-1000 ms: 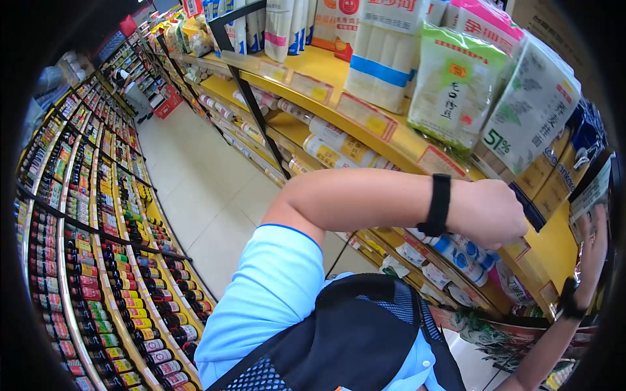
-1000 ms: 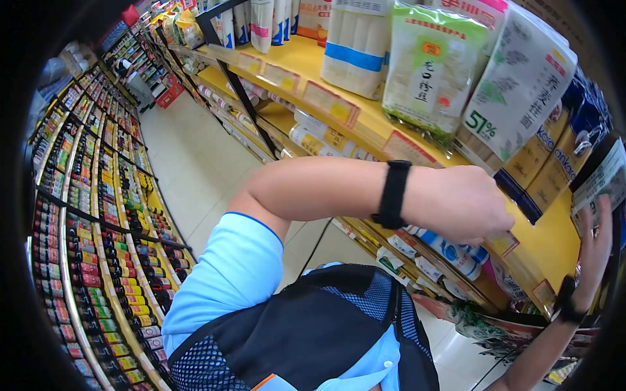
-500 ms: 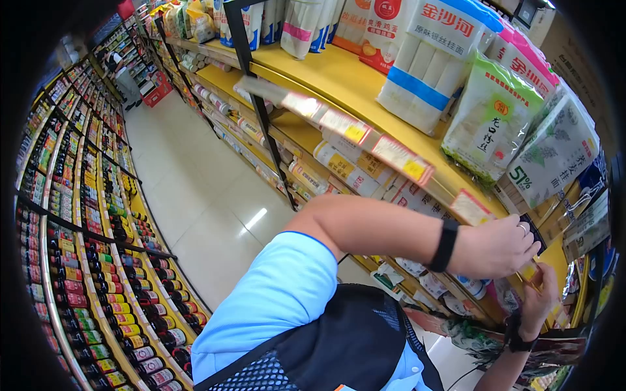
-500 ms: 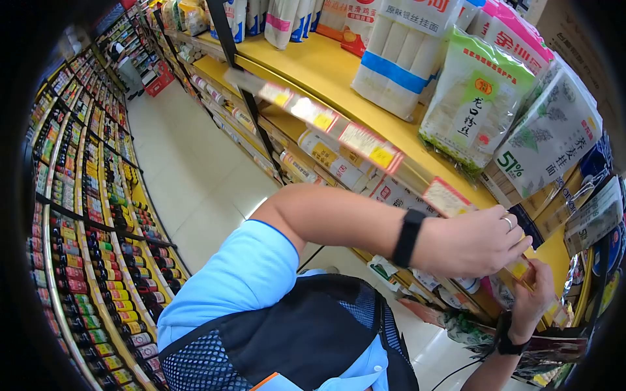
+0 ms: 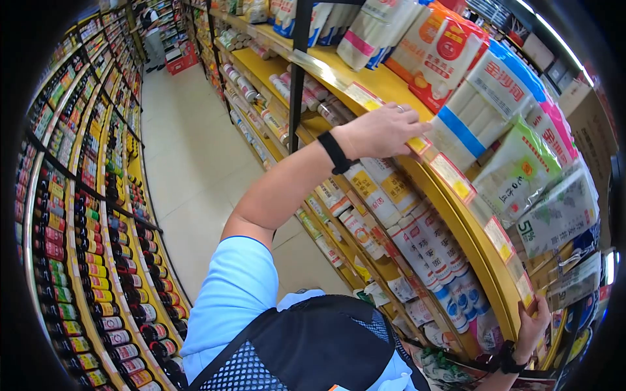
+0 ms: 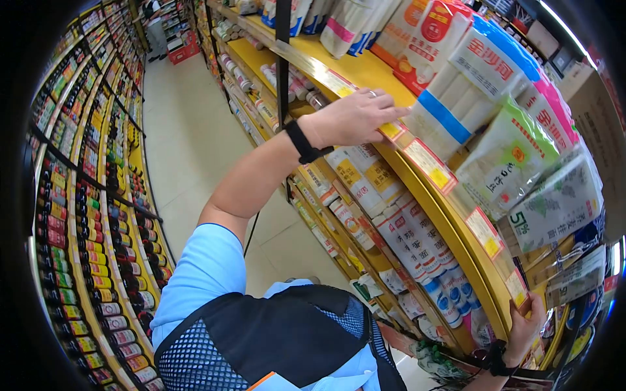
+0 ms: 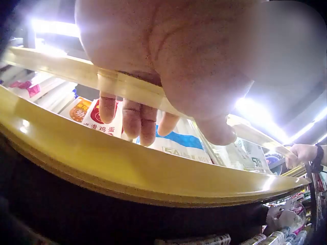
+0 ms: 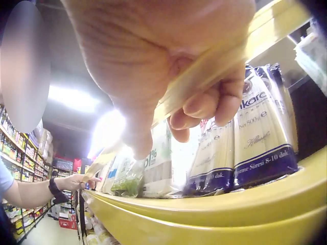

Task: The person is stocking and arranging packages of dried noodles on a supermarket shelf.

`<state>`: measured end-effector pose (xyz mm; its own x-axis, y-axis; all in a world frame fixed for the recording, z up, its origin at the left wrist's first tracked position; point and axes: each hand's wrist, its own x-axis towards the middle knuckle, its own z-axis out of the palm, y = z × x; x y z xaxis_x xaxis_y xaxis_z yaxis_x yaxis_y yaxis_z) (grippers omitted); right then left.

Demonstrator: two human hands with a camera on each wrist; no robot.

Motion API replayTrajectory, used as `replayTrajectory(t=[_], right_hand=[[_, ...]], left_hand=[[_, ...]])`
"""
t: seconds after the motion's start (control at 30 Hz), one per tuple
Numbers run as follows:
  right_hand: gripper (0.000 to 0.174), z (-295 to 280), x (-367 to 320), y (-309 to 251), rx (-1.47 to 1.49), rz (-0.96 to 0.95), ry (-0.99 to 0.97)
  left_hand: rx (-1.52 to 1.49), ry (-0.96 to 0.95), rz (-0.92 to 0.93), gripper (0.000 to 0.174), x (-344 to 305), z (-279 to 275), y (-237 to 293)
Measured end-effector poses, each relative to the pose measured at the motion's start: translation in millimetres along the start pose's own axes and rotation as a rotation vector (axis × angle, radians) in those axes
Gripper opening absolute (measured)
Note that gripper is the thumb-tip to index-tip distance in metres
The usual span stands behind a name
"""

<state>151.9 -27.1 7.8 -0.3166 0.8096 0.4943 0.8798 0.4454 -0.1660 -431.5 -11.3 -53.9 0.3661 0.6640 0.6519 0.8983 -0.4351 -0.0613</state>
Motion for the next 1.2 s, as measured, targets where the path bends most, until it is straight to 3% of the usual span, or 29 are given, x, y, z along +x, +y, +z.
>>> replayTrajectory(t=[0.03,0.13,0.27,0.4,0.5,0.67,0.83,1.0,1.2], right_hand=[[0.029,1.1,2.3,-4.7,0.020,-0.001,0.043],[0.026,-8.6,7.9,13.4,0.016,0.052,-0.100],[0.024,-28.3,8.5,28.9,-0.039,0.049,-0.103],[0.023,-24.2,6.1,31.3,-0.057,0.016,-0.039],[0.026,-18.1,6.9,23.8,-0.045,0.114,-0.118],[0.035,4.4,-0.8,14.7,-0.054,0.014,-0.040],[0.040,29.2,-14.6,7.1,-0.011,-0.067,0.017],[0.039,35.6,-26.3,2.0,-0.005,-0.033,-0.005],[0.056,34.7,-35.2,-8.8,-0.050,-0.102,0.067]], left_hand=[[-0.001,0.030,0.021,0.073,-0.2,3.7,-0.2],[-0.028,0.044,0.023,0.070,4.4,-3.1,7.5],[-0.084,0.165,0.099,0.057,25.1,-11.4,16.6],[-0.149,0.121,0.133,0.062,32.6,4.0,6.4],[-0.199,0.104,0.114,0.066,23.0,12.1,2.9],[-0.194,0.069,0.060,0.069,11.8,13.8,-6.1],[-0.139,0.246,0.120,0.064,4.4,34.3,-12.1],[-0.071,0.187,0.123,0.064,4.5,29.4,-9.6],[-0.056,0.172,0.132,0.072,5.9,36.0,-8.7]])
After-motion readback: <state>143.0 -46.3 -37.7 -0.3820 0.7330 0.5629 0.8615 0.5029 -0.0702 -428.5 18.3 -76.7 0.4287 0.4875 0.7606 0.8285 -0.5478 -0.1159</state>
